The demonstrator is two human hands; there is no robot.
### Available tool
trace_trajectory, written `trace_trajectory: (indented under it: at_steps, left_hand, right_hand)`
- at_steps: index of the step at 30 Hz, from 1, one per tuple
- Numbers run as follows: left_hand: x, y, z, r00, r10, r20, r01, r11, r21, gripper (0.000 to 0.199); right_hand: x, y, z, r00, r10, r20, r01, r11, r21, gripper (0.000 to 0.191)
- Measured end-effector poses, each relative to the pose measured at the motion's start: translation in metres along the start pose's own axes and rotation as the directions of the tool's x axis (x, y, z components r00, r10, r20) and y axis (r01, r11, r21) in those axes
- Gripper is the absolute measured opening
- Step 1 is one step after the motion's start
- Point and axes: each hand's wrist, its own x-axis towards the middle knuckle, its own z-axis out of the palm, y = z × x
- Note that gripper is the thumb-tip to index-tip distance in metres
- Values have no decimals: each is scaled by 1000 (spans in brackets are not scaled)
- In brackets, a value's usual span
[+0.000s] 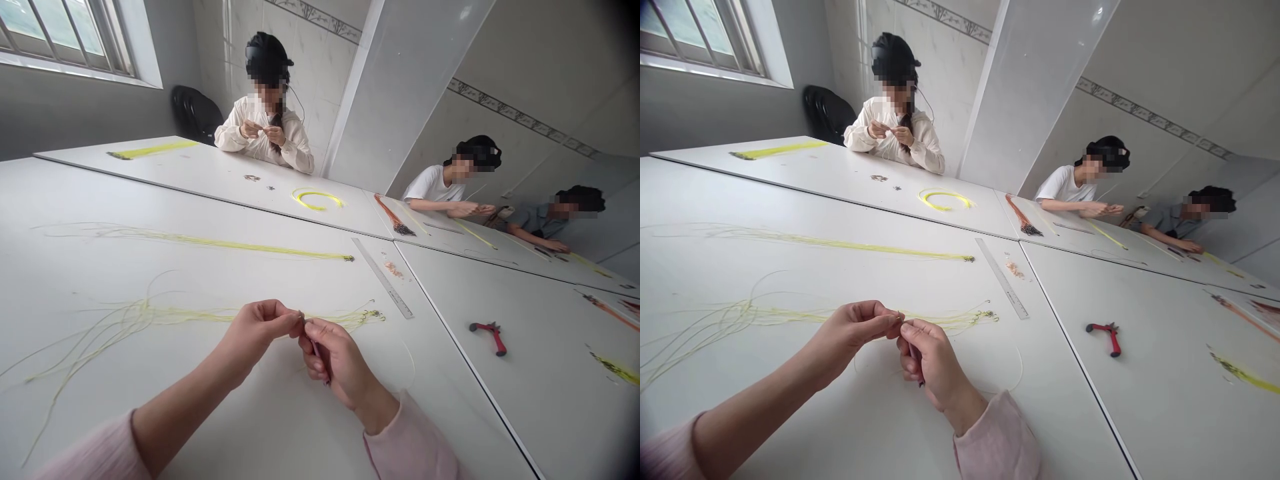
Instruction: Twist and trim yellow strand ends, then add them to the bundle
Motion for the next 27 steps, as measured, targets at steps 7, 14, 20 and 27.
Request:
trace_trajectory:
  at_steps: [7,14,20,27]
  left_hand:
    - [0,0,0,1000,-2,4,2,1000,0,28]
    - [1,-1,-2,1000,-2,-2,2,1000,3,28]
    - [2,1,0,1000,3,11,-3,1000,-3,28]
    - [-1,3,0,1000,-3,-13,3,1000,29,27]
  right_hand:
    - [2,0,0,1000,-10,-12,9,1000,-11,21]
    - [0,0,0,1000,-5,7,5,1000,-19,21]
    - [1,0,-1,1000,-1,0,1,1000,-18,20]
    - [0,1,-1,1000,-5,5,5,1000,-29,18]
